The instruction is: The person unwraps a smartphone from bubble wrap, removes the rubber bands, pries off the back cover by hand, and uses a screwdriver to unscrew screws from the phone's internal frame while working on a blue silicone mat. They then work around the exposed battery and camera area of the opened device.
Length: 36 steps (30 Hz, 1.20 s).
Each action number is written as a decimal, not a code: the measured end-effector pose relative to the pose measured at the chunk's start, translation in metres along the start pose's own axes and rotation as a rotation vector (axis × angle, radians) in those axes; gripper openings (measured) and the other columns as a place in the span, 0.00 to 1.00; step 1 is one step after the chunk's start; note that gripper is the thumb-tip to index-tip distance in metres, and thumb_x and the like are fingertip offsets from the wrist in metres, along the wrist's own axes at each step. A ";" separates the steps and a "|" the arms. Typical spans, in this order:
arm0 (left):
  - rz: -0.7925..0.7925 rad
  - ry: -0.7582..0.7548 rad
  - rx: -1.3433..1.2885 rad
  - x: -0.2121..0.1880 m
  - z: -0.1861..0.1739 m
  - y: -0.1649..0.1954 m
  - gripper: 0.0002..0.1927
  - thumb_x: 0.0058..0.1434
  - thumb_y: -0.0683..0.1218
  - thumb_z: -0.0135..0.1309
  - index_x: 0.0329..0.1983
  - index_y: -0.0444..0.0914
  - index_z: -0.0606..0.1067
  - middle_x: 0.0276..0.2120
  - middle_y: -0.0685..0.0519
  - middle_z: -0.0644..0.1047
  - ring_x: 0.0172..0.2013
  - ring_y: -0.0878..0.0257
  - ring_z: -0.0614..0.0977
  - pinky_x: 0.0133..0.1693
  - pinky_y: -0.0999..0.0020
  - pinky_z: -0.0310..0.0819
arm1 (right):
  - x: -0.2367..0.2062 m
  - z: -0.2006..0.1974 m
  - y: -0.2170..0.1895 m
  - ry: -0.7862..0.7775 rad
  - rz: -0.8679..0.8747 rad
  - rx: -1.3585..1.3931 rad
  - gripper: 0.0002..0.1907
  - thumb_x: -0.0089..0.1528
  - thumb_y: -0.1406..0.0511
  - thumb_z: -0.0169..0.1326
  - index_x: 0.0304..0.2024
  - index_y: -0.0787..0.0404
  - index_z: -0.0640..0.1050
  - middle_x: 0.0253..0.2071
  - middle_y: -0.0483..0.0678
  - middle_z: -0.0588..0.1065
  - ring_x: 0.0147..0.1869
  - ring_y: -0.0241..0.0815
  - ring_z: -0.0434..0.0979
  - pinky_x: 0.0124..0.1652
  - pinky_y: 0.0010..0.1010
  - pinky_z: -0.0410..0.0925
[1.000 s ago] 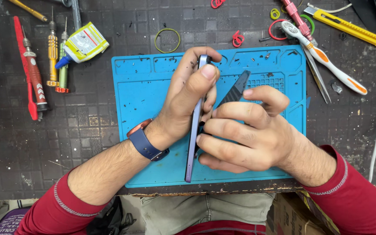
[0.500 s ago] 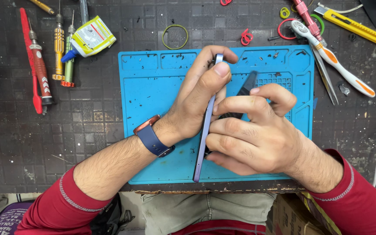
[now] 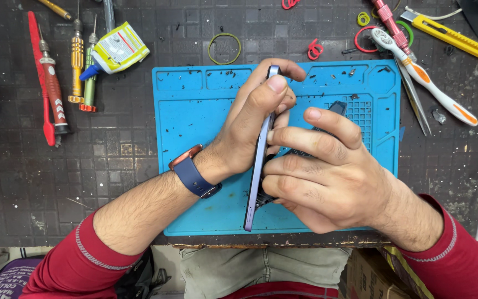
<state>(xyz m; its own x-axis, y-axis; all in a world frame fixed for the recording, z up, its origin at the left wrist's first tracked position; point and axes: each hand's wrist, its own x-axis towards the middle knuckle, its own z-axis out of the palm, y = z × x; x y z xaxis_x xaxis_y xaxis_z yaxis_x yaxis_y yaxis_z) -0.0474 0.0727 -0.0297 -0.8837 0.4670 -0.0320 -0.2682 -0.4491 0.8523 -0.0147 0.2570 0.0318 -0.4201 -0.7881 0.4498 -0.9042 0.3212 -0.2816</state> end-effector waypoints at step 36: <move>-0.168 -0.026 -0.501 0.006 -0.015 0.011 0.37 0.69 0.67 0.40 0.61 0.30 0.64 0.31 0.54 0.64 0.24 0.66 0.68 0.22 0.66 0.64 | 0.005 -0.019 0.014 -0.022 -0.086 -0.041 0.09 0.53 0.66 0.61 0.37 0.49 0.82 0.41 0.34 0.79 0.52 0.37 0.74 0.54 0.38 0.60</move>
<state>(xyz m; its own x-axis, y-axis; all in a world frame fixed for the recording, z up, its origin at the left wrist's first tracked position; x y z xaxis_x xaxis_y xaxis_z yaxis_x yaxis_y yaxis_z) -0.0612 0.0592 -0.0283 -0.8045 0.5799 -0.1288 -0.5618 -0.6723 0.4820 -0.0312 0.2677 0.0457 -0.3394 -0.8251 0.4517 -0.9394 0.2727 -0.2077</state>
